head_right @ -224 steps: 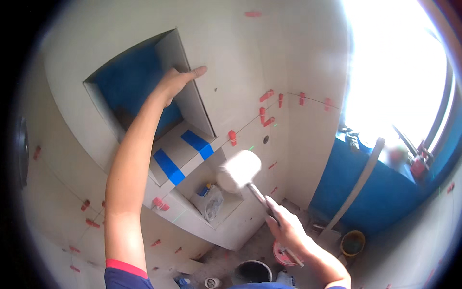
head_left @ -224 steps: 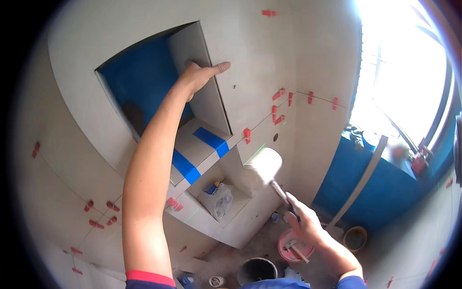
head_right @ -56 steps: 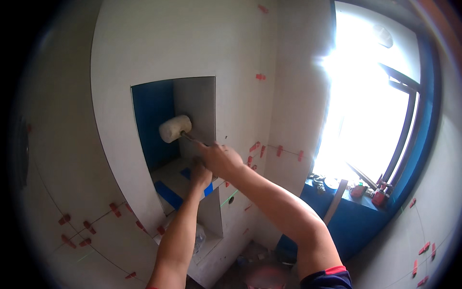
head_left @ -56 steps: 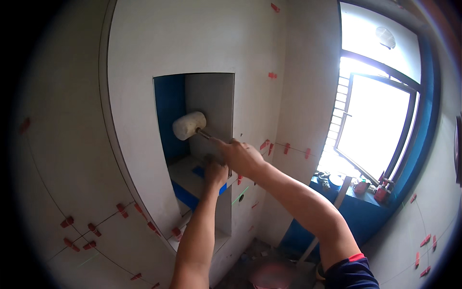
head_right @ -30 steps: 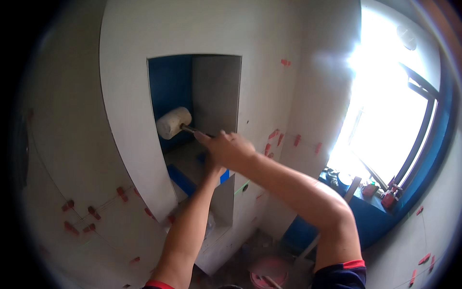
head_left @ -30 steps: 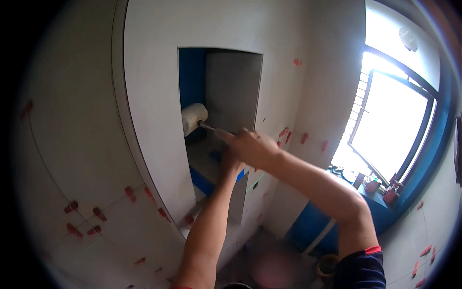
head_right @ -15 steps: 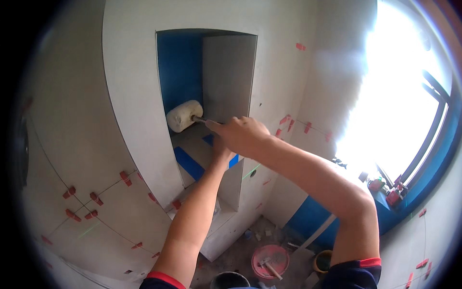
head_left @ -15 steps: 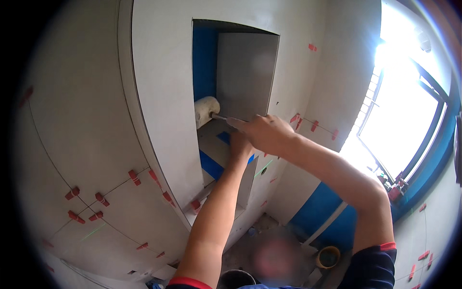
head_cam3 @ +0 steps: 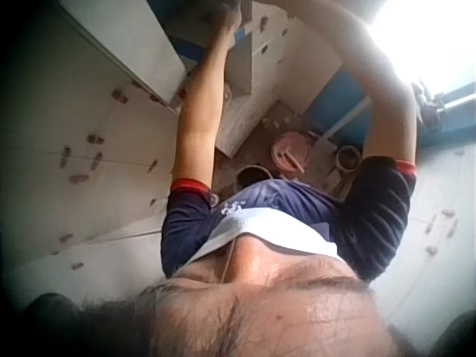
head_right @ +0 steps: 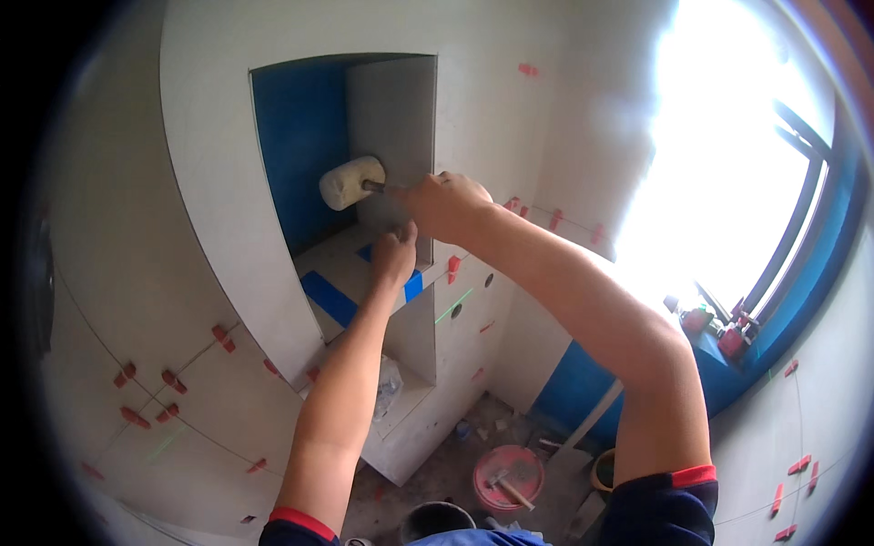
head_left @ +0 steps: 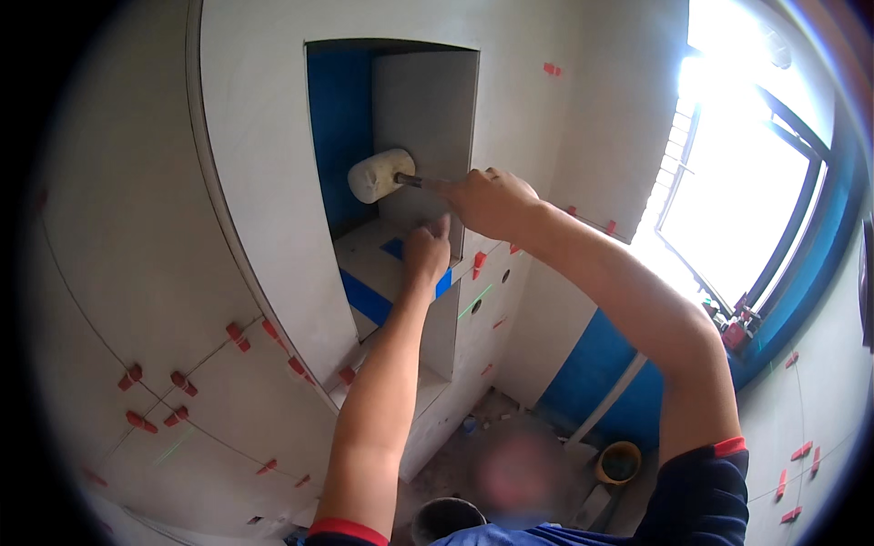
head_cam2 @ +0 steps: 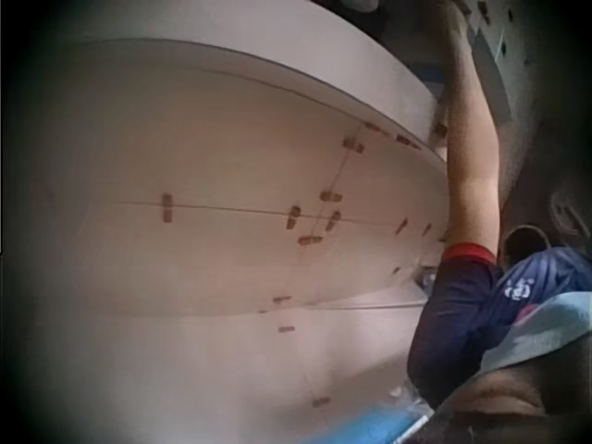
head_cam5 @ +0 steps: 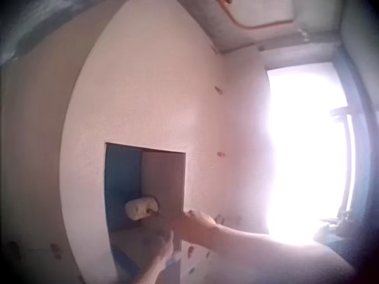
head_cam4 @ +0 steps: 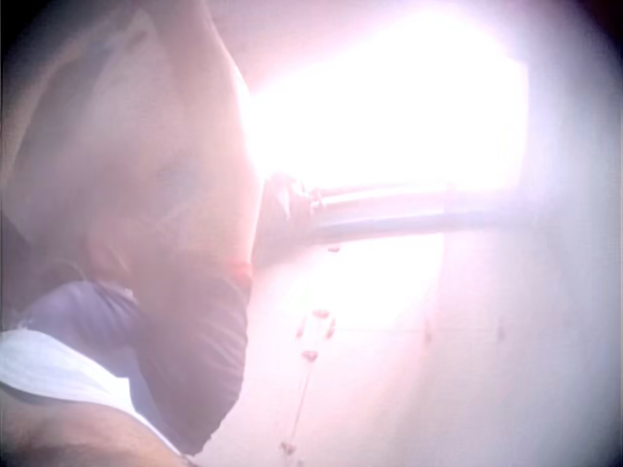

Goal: The person cuts a ceramic tile using an angle grinder, applies adhesive to the back of the tile with a notched trowel, and installs the tile into a recessed wall niche. They use a rubber mallet to secure the tile and a measuring tape to check dimensions.

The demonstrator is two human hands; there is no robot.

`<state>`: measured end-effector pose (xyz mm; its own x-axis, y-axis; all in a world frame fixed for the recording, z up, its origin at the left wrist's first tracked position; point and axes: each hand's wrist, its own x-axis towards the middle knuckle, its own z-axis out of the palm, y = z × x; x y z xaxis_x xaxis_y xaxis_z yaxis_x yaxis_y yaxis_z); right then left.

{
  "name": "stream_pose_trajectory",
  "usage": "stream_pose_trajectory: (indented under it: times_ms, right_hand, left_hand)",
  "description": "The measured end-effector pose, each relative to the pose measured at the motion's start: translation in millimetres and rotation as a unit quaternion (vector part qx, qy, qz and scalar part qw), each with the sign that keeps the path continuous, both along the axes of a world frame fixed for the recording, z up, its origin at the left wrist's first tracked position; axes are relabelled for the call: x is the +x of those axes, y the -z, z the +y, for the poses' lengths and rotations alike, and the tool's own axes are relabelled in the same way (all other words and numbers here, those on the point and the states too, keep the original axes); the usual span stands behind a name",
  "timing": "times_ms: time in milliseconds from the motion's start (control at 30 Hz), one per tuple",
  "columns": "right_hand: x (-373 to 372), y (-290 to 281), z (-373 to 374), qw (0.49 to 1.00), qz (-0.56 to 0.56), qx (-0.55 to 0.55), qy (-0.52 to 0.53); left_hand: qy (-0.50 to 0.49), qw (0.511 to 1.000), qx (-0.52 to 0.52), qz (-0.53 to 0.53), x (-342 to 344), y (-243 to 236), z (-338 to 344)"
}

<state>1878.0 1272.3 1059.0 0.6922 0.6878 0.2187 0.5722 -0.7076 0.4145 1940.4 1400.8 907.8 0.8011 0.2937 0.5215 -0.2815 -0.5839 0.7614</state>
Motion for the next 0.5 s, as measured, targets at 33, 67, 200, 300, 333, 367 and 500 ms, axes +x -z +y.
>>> stream_pose_trajectory:
  times_ms: [33, 67, 200, 300, 333, 367, 500]
  right_hand:
    - [0, -1, -3, 1.0, 0.002, 0.011, 0.0]
    - [0, -3, -7, 1.0, 0.003, 0.021, 0.001]
    - [-4, 3, -12, 1.0, 0.011, 0.006, -0.013]
    - [-27, 14, -22, 0.995, -0.041, -0.036, -0.087]
    - [-17, 16, -28, 0.994, -0.052, -0.043, -0.089]
    - [-1, 18, -32, 0.993, -0.064, -0.049, -0.091]
    - [-20, 10, -14, 0.997, -0.042, -0.061, -0.038]
  left_hand:
    - [-0.013, 0.999, 0.041, 0.0, -4, 1, -4]
    - [-0.026, 0.996, 0.081, -0.001, -9, 5, -8]
    - [-0.056, 0.964, 0.259, 0.027, -45, 25, -35]
    - [-0.157, 0.914, 0.355, -0.118, -49, 50, -36]
    - [-0.117, 0.934, 0.332, -0.053, -49, 48, -39]
    - [-0.11, 0.934, 0.336, -0.051, -46, 44, -39]
    - [-0.102, 0.931, 0.345, -0.062, -44, 52, -42]
